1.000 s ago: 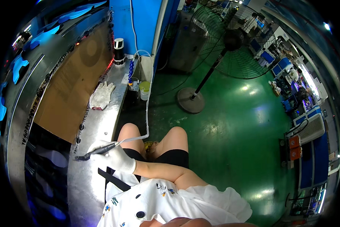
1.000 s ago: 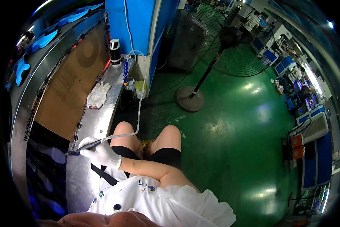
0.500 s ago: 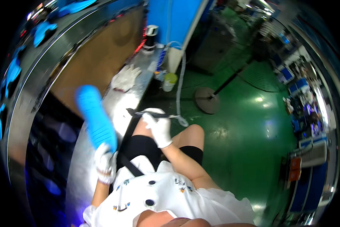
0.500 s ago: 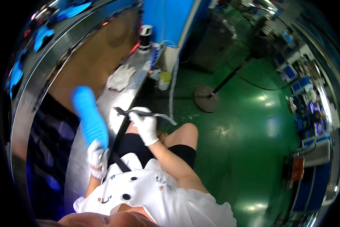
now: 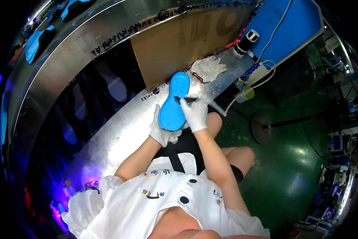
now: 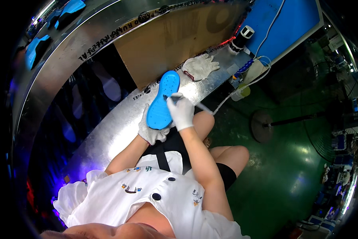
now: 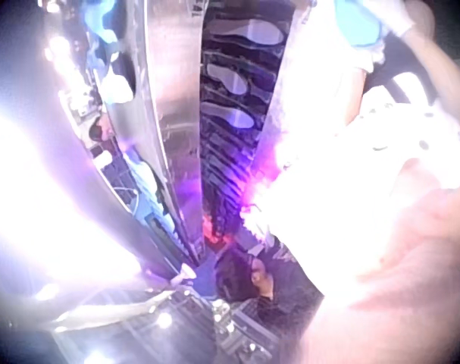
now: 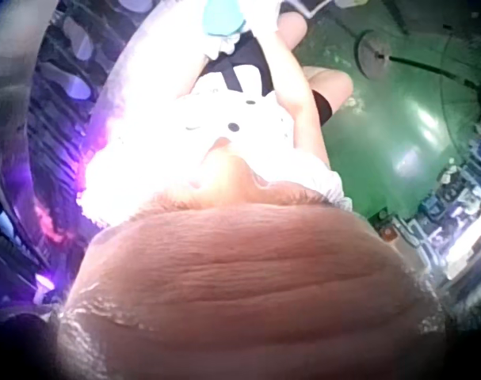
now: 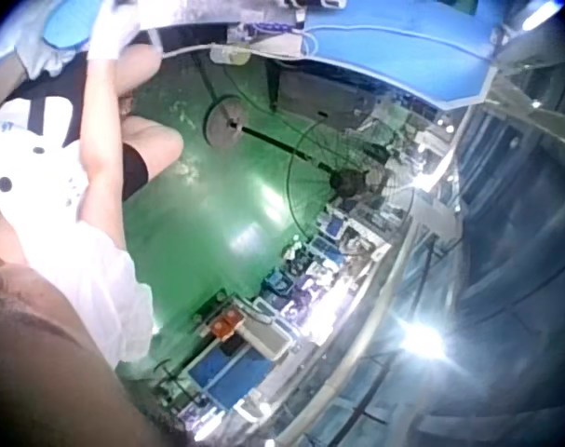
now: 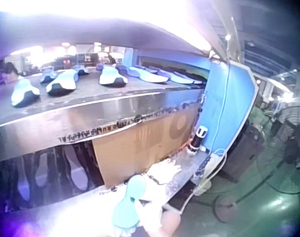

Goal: The person sits on the factory floor and uses a handheld tool to trim excess material from the edges of blue shoe soles. They pick up each sole from a nearby conveyor belt, scrape the edges, and place the finished sole back on the belt.

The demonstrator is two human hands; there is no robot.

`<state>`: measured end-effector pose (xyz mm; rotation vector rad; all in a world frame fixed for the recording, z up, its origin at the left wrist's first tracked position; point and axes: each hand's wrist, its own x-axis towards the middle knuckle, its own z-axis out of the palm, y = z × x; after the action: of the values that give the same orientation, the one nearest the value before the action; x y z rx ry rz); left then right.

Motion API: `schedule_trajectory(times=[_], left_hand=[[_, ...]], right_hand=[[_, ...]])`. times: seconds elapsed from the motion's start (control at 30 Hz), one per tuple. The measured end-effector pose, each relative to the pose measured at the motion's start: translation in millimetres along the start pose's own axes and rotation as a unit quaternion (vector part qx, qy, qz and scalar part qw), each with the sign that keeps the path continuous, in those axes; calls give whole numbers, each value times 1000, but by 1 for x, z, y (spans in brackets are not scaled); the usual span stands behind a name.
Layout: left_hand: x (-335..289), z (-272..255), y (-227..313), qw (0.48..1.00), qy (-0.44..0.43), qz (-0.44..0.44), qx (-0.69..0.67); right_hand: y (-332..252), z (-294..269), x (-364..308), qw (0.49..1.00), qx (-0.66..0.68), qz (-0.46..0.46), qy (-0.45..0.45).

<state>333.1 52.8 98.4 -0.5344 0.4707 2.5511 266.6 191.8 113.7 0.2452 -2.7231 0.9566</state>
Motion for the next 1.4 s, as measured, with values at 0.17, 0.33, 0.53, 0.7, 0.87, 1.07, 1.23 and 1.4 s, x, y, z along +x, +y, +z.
schedule_trajectory(times=[0.17, 0.33, 0.53, 0.7, 0.87, 1.07, 1.23, 1.4], left_hand=[[18, -7, -7, 996, -85, 19, -31], [-15, 29, -15, 965, -253, -40, -64], [-9, 36, -36, 978, -127, 144, 83], [-17, 24, -32, 908, -251, 167, 291], [-19, 53, -18, 946, -312, -65, -63], [-17, 55, -16, 985, -166, 48, 0], [-18, 46, -2, 971, -237, 37, -17], [-20, 62, 13, 931, -355, -65, -46]], right_hand=[[-39, -69, -70, 988, 63, -132, -41], [-29, -97, -48, 968, 223, -79, 86], [-72, -121, -56, 927, 147, -344, -31], [-40, -116, -43, 950, 169, -209, 158], [-71, -126, -81, 918, 135, -373, 10], [-65, -122, -80, 932, 154, -319, 80], [-60, -113, -83, 929, 355, -74, 70], [-78, -119, -99, 935, 199, -286, 68]])
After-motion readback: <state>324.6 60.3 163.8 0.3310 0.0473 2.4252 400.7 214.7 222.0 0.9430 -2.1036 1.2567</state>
